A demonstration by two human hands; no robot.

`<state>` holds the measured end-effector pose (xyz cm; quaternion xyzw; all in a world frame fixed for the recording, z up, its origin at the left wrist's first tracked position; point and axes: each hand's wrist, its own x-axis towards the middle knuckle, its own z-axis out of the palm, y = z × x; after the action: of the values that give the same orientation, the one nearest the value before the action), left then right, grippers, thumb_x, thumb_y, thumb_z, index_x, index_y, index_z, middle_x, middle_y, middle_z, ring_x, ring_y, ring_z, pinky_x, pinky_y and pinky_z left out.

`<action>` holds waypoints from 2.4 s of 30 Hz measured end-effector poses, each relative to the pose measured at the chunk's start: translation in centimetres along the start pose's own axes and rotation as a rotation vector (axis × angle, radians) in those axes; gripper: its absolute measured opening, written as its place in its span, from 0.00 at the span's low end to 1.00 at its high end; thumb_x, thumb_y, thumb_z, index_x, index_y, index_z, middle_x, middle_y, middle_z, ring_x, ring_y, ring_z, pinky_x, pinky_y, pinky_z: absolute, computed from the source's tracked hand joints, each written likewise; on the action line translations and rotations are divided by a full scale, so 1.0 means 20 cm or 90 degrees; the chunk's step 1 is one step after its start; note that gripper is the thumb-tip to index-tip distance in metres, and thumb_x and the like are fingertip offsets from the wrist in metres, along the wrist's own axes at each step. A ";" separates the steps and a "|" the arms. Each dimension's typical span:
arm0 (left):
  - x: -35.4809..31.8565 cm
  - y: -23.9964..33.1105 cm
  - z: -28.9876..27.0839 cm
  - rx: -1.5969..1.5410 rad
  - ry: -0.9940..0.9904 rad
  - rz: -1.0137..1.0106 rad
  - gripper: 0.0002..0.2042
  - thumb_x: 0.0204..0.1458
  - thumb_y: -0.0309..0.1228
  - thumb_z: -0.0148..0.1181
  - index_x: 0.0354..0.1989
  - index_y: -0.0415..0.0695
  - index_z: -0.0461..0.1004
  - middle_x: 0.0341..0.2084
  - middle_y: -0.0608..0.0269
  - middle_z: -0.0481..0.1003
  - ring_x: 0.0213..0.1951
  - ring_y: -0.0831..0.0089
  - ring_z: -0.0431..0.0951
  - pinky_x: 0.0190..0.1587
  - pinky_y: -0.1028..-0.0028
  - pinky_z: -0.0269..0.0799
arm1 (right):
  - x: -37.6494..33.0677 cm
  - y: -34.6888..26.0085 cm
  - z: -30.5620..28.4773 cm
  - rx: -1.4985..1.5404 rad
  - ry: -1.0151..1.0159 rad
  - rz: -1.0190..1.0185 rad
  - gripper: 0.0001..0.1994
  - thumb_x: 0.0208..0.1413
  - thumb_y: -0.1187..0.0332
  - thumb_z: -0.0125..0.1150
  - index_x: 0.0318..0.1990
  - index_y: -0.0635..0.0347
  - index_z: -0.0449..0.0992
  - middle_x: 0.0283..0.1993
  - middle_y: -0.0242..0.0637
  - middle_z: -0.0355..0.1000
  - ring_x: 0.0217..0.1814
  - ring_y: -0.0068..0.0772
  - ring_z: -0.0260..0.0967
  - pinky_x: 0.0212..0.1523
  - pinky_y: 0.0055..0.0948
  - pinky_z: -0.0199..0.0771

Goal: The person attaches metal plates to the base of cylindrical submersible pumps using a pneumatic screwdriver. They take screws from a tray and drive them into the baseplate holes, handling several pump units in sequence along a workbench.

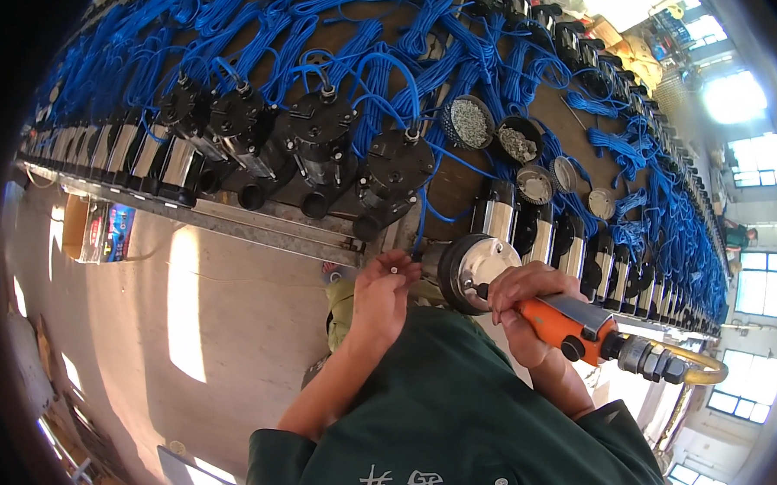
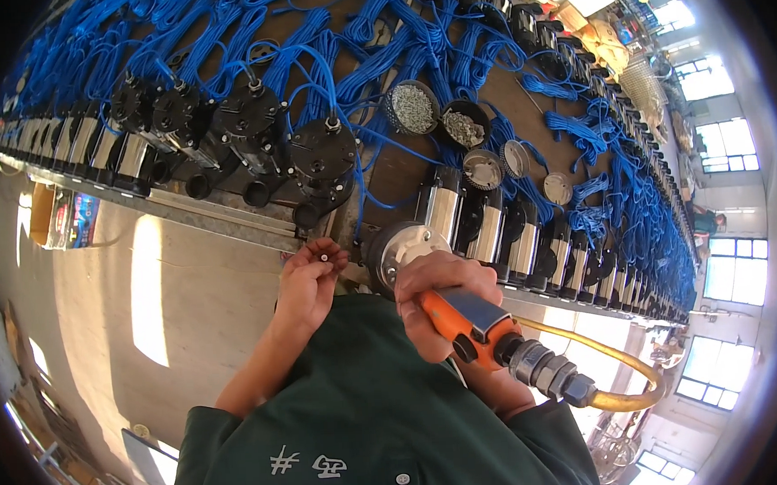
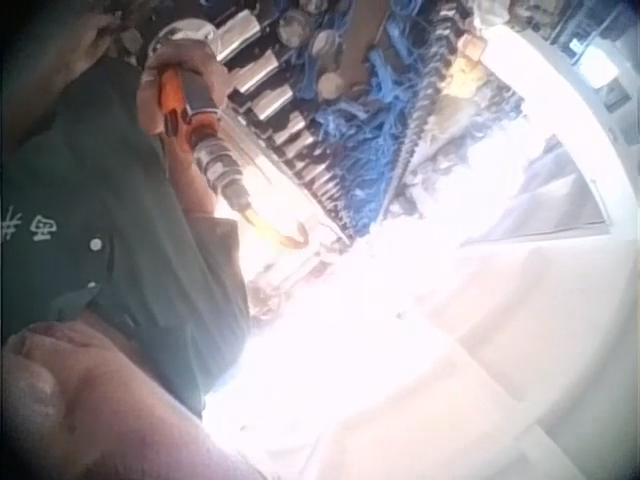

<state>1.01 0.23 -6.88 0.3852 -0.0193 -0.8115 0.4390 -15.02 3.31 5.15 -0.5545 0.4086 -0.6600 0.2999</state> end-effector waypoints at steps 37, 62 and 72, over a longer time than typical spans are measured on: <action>-0.24 -0.09 0.47 0.296 -0.292 -0.107 0.11 0.56 0.34 0.59 0.36 0.37 0.76 0.17 0.58 0.74 0.14 0.75 0.70 0.14 0.79 0.59 | -0.04 -0.26 -0.24 0.246 0.317 -0.042 0.16 0.48 0.70 0.50 0.47 0.63 0.63 0.35 0.36 0.63 0.20 0.19 0.59 0.28 0.23 0.64; -0.04 -0.08 0.52 1.146 -0.441 0.629 0.47 0.27 0.37 0.73 0.60 0.34 0.56 0.52 0.49 0.63 0.55 0.54 0.63 0.58 0.59 0.57 | -0.11 -0.14 -0.27 -0.225 0.031 0.014 0.13 0.38 0.84 0.50 0.36 0.65 0.67 0.26 0.42 0.70 0.24 0.31 0.69 0.30 0.30 0.75; -0.16 -0.18 0.70 1.404 -0.334 0.565 0.43 0.30 0.44 0.72 0.61 0.51 0.62 0.56 0.49 0.58 0.56 0.47 0.59 0.56 0.52 0.55 | -0.03 -0.38 -0.53 0.169 0.332 -0.031 0.18 0.47 0.69 0.62 0.45 0.60 0.67 0.29 0.37 0.69 0.26 0.30 0.66 0.31 0.31 0.69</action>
<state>-9.39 0.49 3.54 0.3357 -0.9168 -0.1925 0.0982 -24.90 9.63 10.92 -0.3318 0.3687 -0.8348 0.2389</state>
